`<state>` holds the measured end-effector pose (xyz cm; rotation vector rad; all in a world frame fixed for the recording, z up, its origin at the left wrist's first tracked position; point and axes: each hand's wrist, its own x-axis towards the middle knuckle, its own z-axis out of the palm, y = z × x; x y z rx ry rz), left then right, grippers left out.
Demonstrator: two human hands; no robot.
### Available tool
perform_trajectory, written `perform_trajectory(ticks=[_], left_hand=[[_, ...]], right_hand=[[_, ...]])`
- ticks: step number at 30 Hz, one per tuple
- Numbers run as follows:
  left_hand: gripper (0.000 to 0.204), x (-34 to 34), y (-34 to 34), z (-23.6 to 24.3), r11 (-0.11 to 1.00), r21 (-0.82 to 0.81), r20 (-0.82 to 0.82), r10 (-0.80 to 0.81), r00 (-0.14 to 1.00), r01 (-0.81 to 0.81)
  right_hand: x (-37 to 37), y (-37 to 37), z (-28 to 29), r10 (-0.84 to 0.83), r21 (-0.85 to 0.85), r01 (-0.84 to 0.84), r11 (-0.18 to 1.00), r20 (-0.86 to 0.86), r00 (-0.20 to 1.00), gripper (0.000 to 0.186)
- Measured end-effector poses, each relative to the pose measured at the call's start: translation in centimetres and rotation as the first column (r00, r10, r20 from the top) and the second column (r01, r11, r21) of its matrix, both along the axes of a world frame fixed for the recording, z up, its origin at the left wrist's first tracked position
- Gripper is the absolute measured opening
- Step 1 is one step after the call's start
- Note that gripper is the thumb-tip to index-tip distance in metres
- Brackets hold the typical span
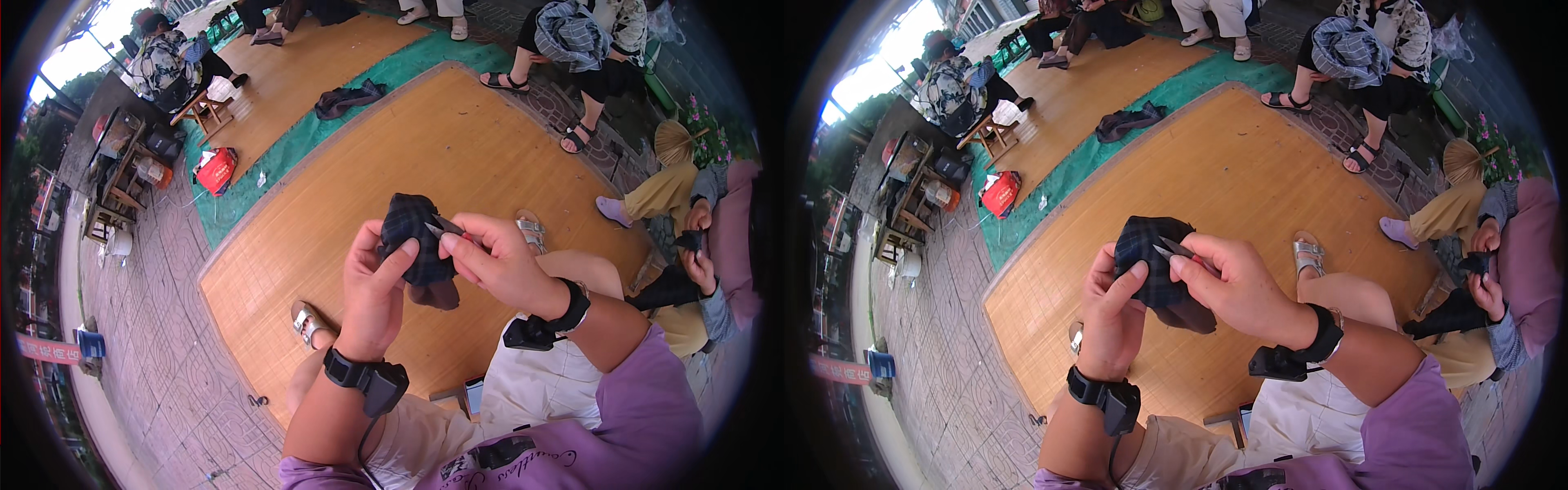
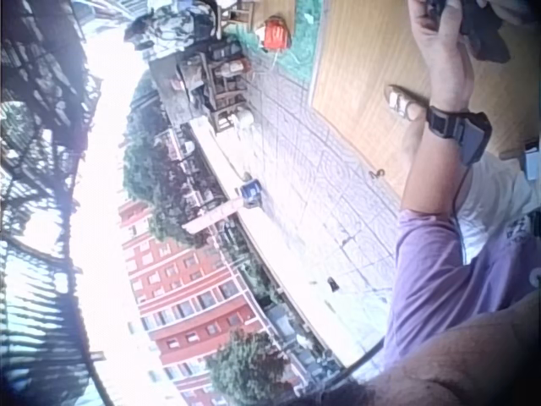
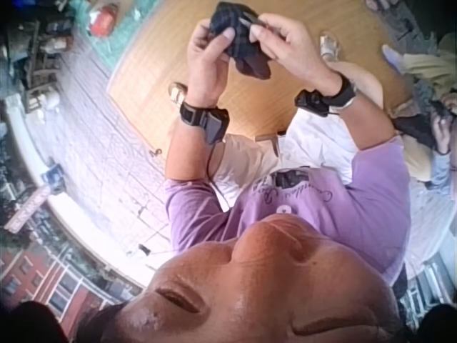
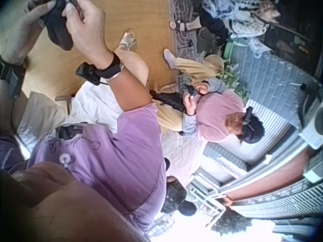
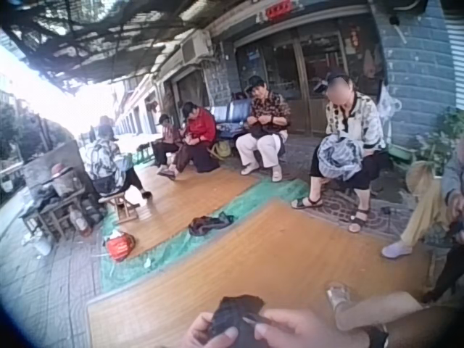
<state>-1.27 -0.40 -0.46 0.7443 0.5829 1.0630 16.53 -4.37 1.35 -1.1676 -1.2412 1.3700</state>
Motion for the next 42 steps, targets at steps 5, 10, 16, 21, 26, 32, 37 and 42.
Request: perform_trajectory(ticks=[5, 10, 16, 21, 26, 32, 37, 42], left_hand=[[0.016, 0.1, -0.1, -0.1, 1.000, -0.002, -0.005, 0.014, 1.000, -0.014], [0.016, 0.1, -0.1, 0.0, 1.000, -0.004, -0.018, 0.019, 1.000, -0.019], [0.015, 0.3, 0.0, 0.2, 1.000, 0.005, -0.027, 0.015, 1.000, -0.014], [0.013, 0.2, 0.1, 0.3, 1.000, -0.009, -0.037, -0.005, 0.999, 0.004], [0.012, 0.5, 0.1, 0.5, 1.000, -0.027, -0.025, -0.007, 1.000, 0.006], [0.011, 0.5, -0.4, -0.1, 0.999, -0.033, -0.014, 0.016, 1.000, -0.016], [0.010, 0.5, -0.6, 0.1, 0.999, -0.043, 0.018, 0.021, 1.000, -0.020], [0.011, 0.7, -0.3, -0.3, 1.000, -0.003, 0.028, 0.011, 1.000, -0.011]], right_hand=[[0.0, 0.0, -0.2, 0.003, -0.001, -0.003, 1.000, -0.007, 1.000, 0.015], [-0.1, -0.2, -0.3, 0.009, 0.007, -0.009, 1.000, 0.031, 0.999, 0.015], [-0.2, -0.2, -0.4, 0.029, -0.012, -0.028, 1.000, 0.039, 0.999, 0.015], [-0.1, 0.1, -0.5, 0.022, 0.000, -0.022, 1.000, 0.038, 0.999, 0.015], [0.0, 0.2, -0.2, 0.015, 0.014, -0.016, 1.000, 0.062, 0.998, 0.015], [-0.1, -0.2, -0.4, -0.020, -0.001, 0.020, 1.000, 0.077, 0.997, 0.017], [-0.3, -0.4, -0.1, -0.057, 0.068, 0.052, 0.996, 0.072, 0.996, 0.017], [-0.2, -0.2, -0.5, -0.068, 0.115, 0.060, 0.992, 0.069, 0.995, 0.017]])
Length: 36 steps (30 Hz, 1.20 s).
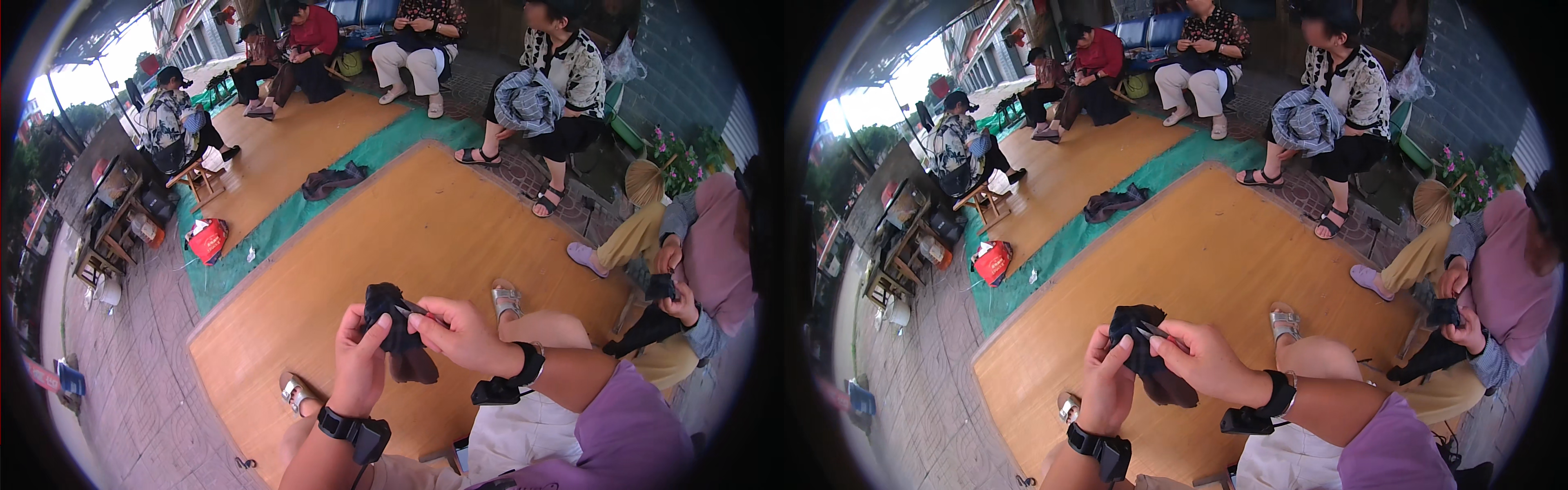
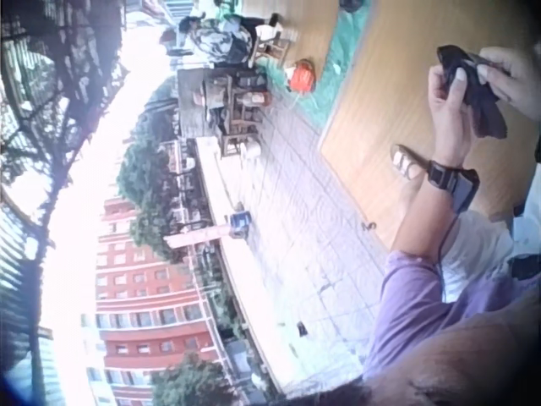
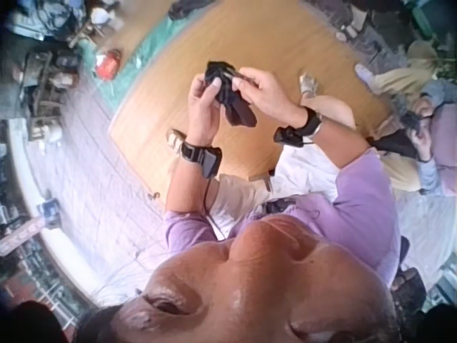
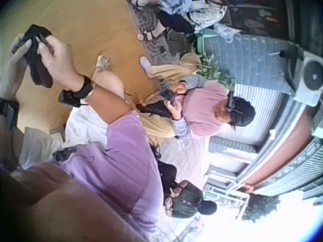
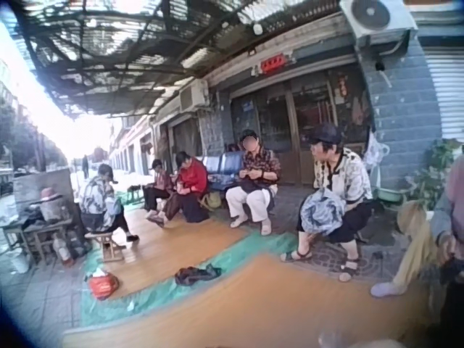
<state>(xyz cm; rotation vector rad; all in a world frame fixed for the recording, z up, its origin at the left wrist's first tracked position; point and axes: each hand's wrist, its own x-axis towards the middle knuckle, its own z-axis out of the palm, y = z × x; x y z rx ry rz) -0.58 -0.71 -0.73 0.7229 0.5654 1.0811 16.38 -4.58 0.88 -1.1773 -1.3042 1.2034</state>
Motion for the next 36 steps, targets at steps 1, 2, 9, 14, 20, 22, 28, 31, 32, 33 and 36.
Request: perform_trajectory(ticks=[1, 2, 9, 14, 20, 22, 28, 31, 32, 33, 36], left_hand=[[0.012, -0.1, 0.0, 0.0, 1.000, 0.000, -0.015, 0.003, 1.000, -0.003], [0.012, -0.1, 0.0, 0.0, 1.000, 0.009, -0.011, 0.002, 1.000, -0.002], [0.012, -0.3, -0.2, 0.0, 1.000, 0.009, 0.003, -0.003, 1.000, 0.003], [0.012, -0.6, -0.1, -0.3, 1.000, -0.028, -0.013, 0.002, 1.000, -0.002], [0.008, 0.0, 0.5, 1.1, 0.997, -0.081, 0.038, -0.014, 0.999, 0.017], [0.010, -0.1, 0.6, 0.7, 0.996, -0.095, 0.023, 0.000, 1.000, 0.002], [0.014, -0.4, 0.5, 0.1, 0.994, -0.105, 0.010, -0.006, 1.000, 0.007], [0.014, -0.2, 0.3, 0.2, 0.996, -0.086, 0.009, -0.032, 0.999, 0.033], [0.013, -0.2, 0.3, 0.1, 0.996, -0.081, 0.009, -0.046, 0.999, 0.046], [0.013, -0.2, 0.3, 0.1, 0.996, -0.080, 0.009, -0.046, 0.999, 0.047], [0.013, -0.1, 0.3, 0.0, 0.997, -0.071, 0.005, -0.044, 0.999, 0.044]], right_hand=[[0.0, 0.1, -0.1, 0.001, -0.005, -0.001, 1.000, 0.002, 1.000, 0.017], [-0.1, 0.1, 0.0, 0.003, -0.010, -0.003, 1.000, 0.004, 1.000, 0.018], [-0.1, -0.2, -0.3, -0.005, -0.039, 0.001, 0.999, -0.087, 0.996, 0.015], [0.2, 0.0, 0.2, 0.000, -0.029, -0.005, 1.000, -0.161, 0.987, 0.016], [2.6, 0.8, 2.3, -0.168, -0.058, 0.158, 0.986, -0.269, 0.948, 0.025], [3.0, 1.6, 2.3, -0.167, -0.083, 0.152, 0.985, -0.236, 0.957, 0.026], [1.0, 0.7, 0.8, 0.088, -0.119, -0.108, 0.987, -0.160, 0.983, 0.020], [0.6, 0.2, 0.9, 0.131, -0.150, -0.144, 0.978, -0.093, 0.987, 0.019], [0.6, 0.2, 0.8, 0.129, -0.152, -0.142, 0.978, -0.093, 0.987, 0.019], [0.5, 0.2, 0.8, 0.129, -0.151, -0.142, 0.978, -0.090, 0.988, 0.019], [0.6, 0.3, 0.6, 0.118, -0.153, -0.131, 0.980, -0.087, 0.989, 0.018]])
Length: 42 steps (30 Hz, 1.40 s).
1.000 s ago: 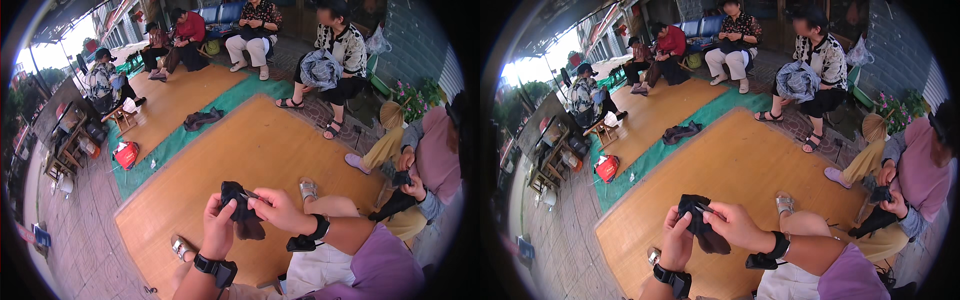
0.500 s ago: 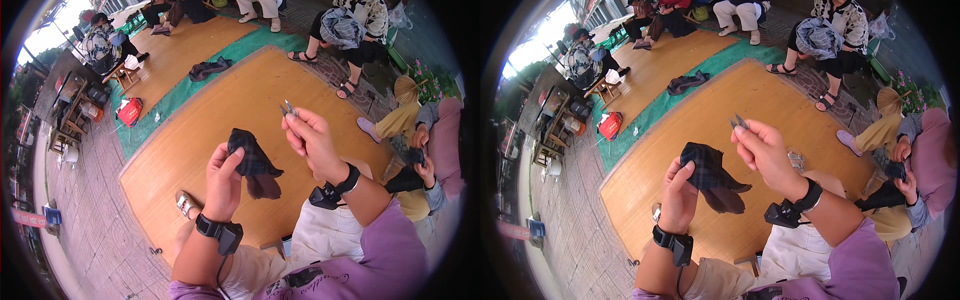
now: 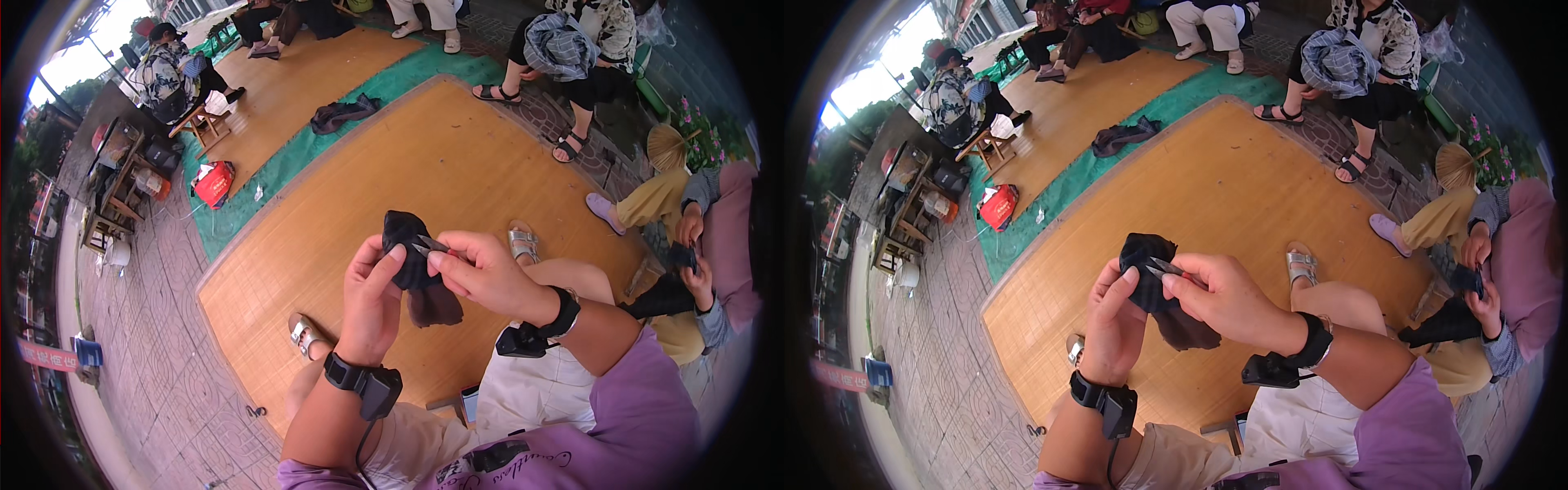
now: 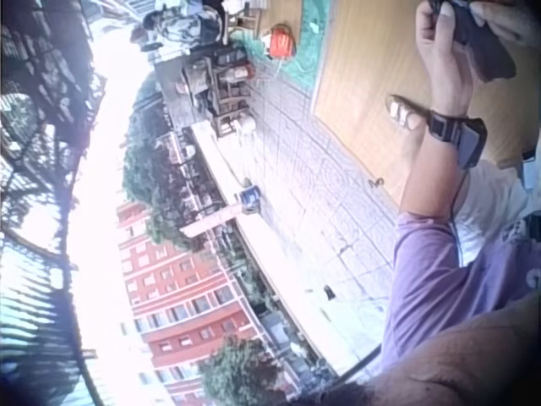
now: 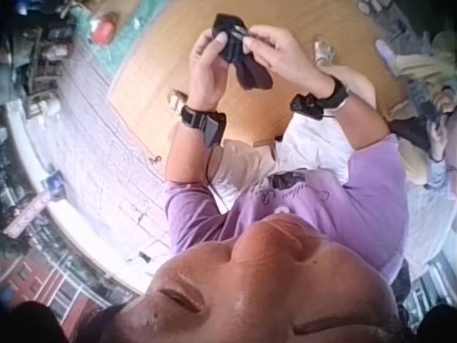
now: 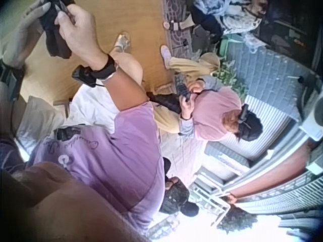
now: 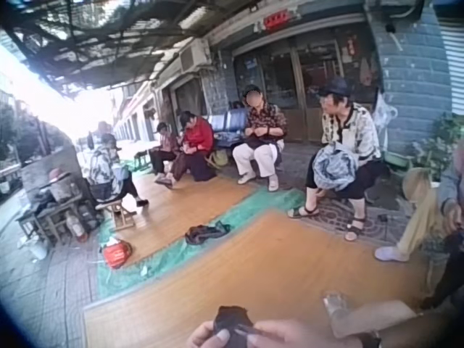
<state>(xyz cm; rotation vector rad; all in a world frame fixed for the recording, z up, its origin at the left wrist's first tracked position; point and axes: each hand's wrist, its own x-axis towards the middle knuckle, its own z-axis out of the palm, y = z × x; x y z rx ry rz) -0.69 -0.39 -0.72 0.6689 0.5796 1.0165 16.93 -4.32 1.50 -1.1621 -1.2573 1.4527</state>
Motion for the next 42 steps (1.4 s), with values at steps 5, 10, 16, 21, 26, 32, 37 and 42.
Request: perform_trajectory(ticks=[5, 10, 16, 21, 26, 32, 37, 42], left_hand=[[0.011, 0.0, 0.0, 0.1, 1.000, -0.016, 0.021, 0.016, 1.000, -0.016], [0.011, -0.2, 0.1, -0.1, 1.000, -0.017, 0.021, 0.009, 1.000, -0.009], [0.013, -0.2, 0.0, 0.0, 1.000, -0.019, 0.019, -0.007, 1.000, 0.008], [0.014, -0.1, 0.0, -0.2, 1.000, -0.014, 0.015, -0.026, 1.000, 0.026], [0.013, 0.0, 0.1, -0.1, 0.999, -0.032, 0.028, -0.034, 0.999, 0.035], [0.012, 0.2, -0.1, 0.1, 0.999, -0.024, 0.030, -0.036, 0.999, 0.037], [0.012, 0.2, -0.2, 0.2, 0.999, 0.000, 0.030, -0.037, 0.999, 0.037], [0.012, 0.2, 0.1, 0.3, 1.000, 0.006, 0.034, -0.023, 0.999, 0.023]], right_hand=[[0.1, 0.1, 0.2, -0.024, -0.016, 0.024, 1.000, 0.005, 1.000, 0.019], [0.0, 0.2, 0.0, -0.009, 0.002, 0.009, 1.000, 0.013, 1.000, 0.019], [0.0, 0.1, 0.0, -0.010, -0.002, 0.010, 1.000, 0.009, 1.000, 0.019], [-0.2, -0.1, -0.1, -0.060, 0.003, 0.060, 0.998, -0.021, 0.998, 0.020], [-0.1, -0.2, 0.3, -0.087, 0.010, 0.087, 0.996, -0.048, 0.995, 0.021], [0.1, -0.1, 0.6, -0.102, 0.037, 0.106, 0.994, -0.102, 0.990, 0.021], [0.4, -0.1, 0.9, -0.095, 0.035, 0.101, 0.994, -0.139, 0.986, 0.022], [0.5, 0.3, 1.2, -0.081, -0.012, 0.080, 0.997, -0.188, 0.979, 0.022]])
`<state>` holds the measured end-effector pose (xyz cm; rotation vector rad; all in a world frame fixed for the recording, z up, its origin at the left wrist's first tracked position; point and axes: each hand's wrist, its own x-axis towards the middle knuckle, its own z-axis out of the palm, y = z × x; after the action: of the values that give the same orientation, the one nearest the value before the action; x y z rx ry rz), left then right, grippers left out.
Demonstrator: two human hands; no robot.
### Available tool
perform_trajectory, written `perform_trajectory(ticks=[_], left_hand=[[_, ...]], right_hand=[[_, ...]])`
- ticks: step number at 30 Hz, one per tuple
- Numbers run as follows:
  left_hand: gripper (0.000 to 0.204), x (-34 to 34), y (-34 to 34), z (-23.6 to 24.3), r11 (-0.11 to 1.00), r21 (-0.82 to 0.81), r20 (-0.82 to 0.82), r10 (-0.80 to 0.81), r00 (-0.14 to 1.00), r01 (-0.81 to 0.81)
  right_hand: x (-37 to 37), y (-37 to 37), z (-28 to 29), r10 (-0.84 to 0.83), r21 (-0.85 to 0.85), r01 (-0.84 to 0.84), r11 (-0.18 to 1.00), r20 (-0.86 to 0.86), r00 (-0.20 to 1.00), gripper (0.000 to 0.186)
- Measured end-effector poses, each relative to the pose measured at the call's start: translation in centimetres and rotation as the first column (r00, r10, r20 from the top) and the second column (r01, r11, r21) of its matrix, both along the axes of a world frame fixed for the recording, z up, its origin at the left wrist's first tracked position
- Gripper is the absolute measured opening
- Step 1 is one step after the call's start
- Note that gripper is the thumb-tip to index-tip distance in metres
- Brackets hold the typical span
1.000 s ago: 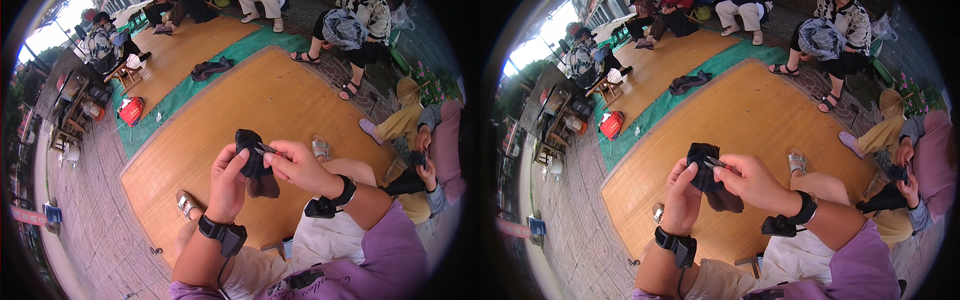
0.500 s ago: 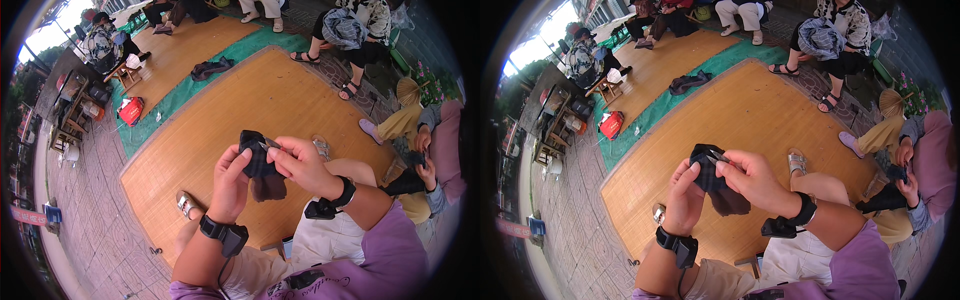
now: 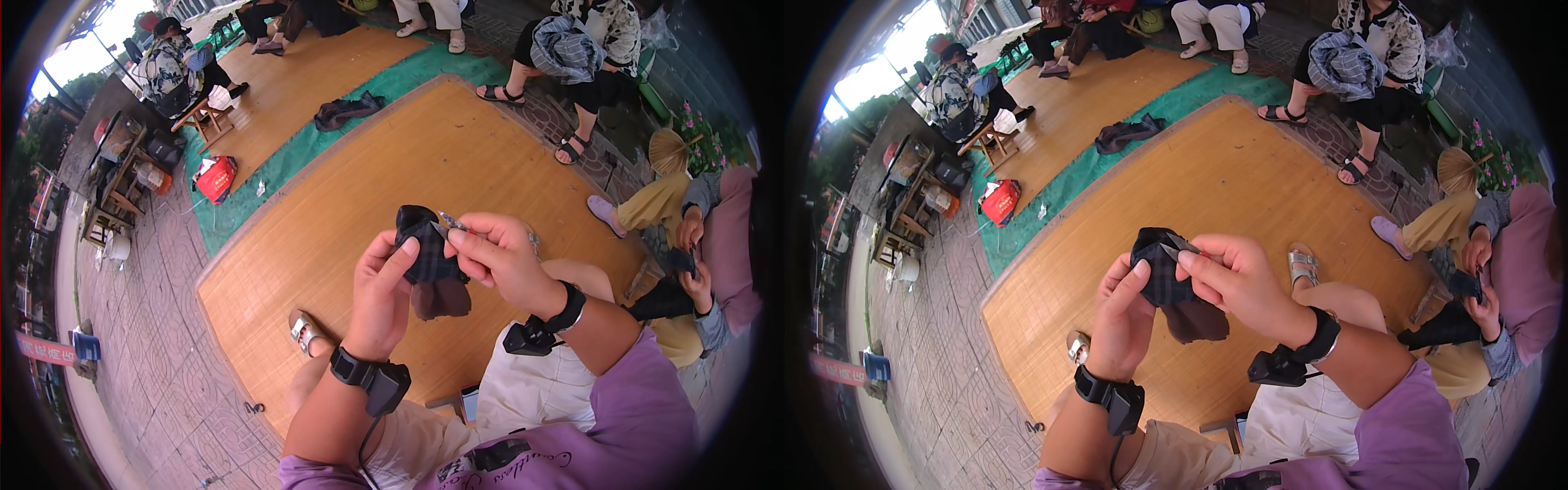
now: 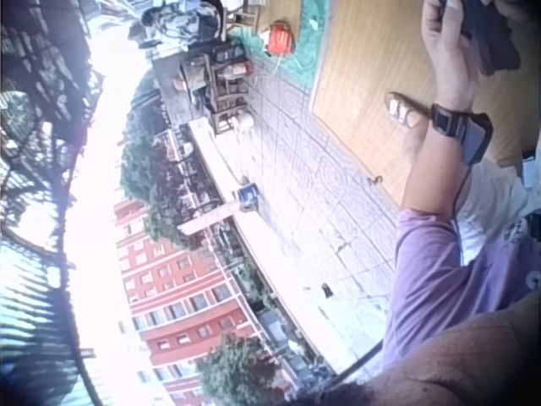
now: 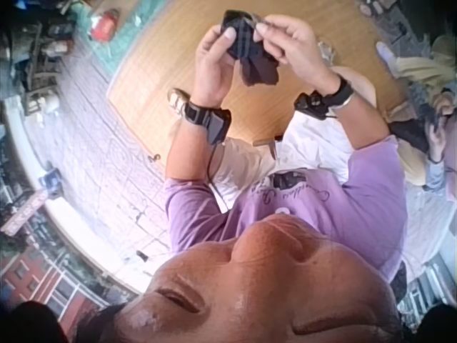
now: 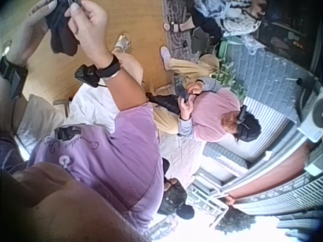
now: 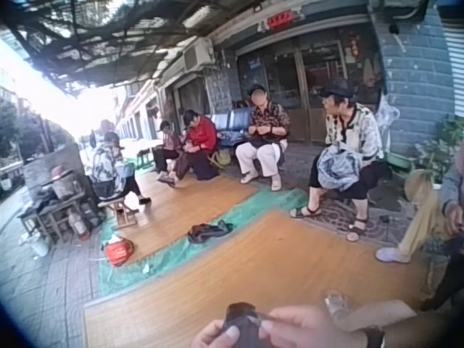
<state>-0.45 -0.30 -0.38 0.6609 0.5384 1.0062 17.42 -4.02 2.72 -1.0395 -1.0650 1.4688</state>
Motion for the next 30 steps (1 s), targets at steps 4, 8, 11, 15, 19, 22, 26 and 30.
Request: perform_trajectory(ticks=[4, 8, 11, 15, 19, 22, 26, 30], left_hand=[[0.012, 0.1, 0.2, 0.2, 1.000, 0.021, 0.000, 0.012, 1.000, -0.012], [0.011, -0.4, 0.3, 0.3, 0.998, 0.033, -0.051, 0.055, 0.997, -0.054], [0.014, -0.9, 0.2, 0.4, 0.996, 0.056, -0.060, 0.078, 0.995, -0.075], [0.021, -0.9, -0.5, -0.1, 0.992, 0.129, -0.120, 0.026, 0.992, -0.010], [0.027, -0.8, -1.3, -0.1, 0.977, 0.171, -0.238, -0.087, 0.967, 0.130], [0.030, -0.6, -1.6, 0.8, 0.969, 0.173, -0.303, -0.120, 0.945, 0.179], [0.030, -0.5, -1.5, 1.3, 0.972, 0.155, -0.361, -0.110, 0.926, 0.175], [0.026, -0.4, -0.1, -1.1, 0.875, 0.483, -0.415, 0.212, 0.885, 0.017]], right_hand=[[0.5, 0.0, 0.4, 0.031, 0.021, -0.031, 0.999, 0.017, 0.999, 0.021], [0.5, -0.1, -0.1, 0.105, 0.073, -0.118, 0.990, 0.162, 0.981, 0.016], [0.6, -0.4, 0.4, 0.080, 0.104, -0.101, 0.989, 0.188, 0.979, 0.014], [1.3, 0.2, -0.3, -0.088, 0.158, 0.060, 0.986, 0.173, 0.981, 0.014], [1.1, 1.2, -1.3, -0.067, 0.152, 0.043, 0.987, 0.157, 0.985, 0.020], [0.8, 0.8, -0.8, 0.036, 0.044, -0.039, 0.998, 0.056, 0.998, 0.027], [0.5, 0.4, -0.4, -0.063, 0.046, 0.060, 0.997, 0.053, 0.997, 0.019], [0.7, 0.7, -0.6, -0.214, 0.080, 0.208, 0.975, 0.084, 0.973, 0.016]])
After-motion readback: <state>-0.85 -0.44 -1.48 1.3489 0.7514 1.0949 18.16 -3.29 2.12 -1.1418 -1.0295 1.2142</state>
